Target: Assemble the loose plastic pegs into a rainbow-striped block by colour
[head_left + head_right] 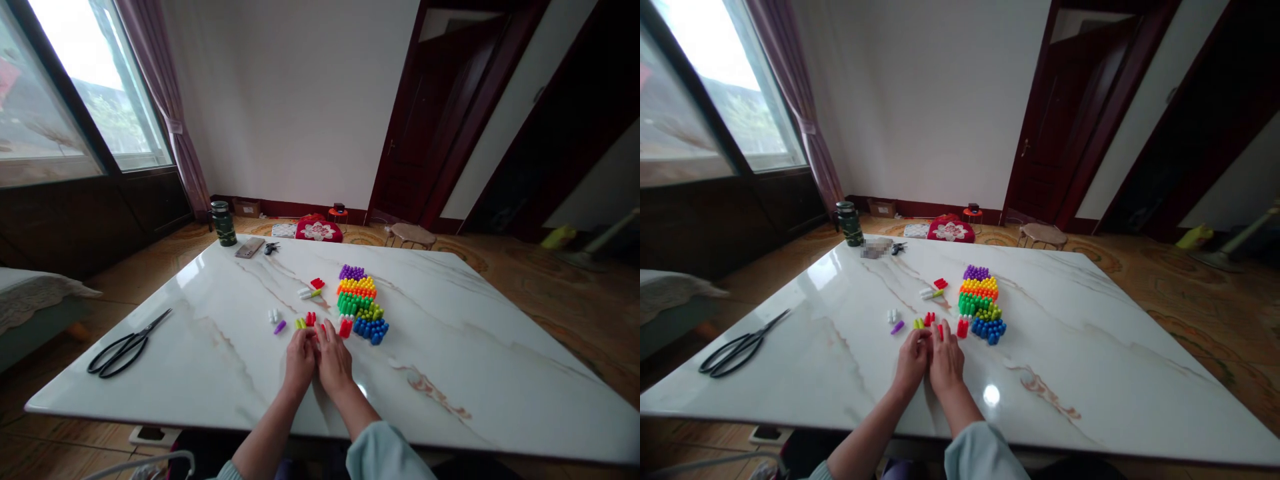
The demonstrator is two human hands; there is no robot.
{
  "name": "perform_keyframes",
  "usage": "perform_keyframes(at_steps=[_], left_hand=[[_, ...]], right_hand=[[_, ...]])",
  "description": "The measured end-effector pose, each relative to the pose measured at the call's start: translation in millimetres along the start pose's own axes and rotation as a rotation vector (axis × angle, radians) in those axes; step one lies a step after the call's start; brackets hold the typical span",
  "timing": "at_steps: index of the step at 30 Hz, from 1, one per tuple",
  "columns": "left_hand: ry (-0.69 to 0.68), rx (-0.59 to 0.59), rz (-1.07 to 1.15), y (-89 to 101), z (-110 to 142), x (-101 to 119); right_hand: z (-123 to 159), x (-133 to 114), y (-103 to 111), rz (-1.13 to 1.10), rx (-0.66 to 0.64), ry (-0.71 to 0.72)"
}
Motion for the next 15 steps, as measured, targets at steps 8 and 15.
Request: perform_keyframes(at_steps=[8, 15], left_hand=[[-0.020, -0.019, -0.016, -2.5, 0.5, -0.5], [-0.081, -0.063, 0.010, -7.6, 0.5, 3.5]], right_hand=[[15.4, 1.6, 5.8, 0.016, -0.012, -0.015], [38.6, 40.9, 40.8, -0.298, 0.022, 0.037]])
Point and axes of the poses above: each hand's wrist, its own z-axis away from the middle knuckle, its own y-axis out of the back of the hand, x = y × z, the point moved 9 cm from there along -z, towards the middle knuckle, and after that the axes turned 15 degrees about -z, right-handed, at the moved point
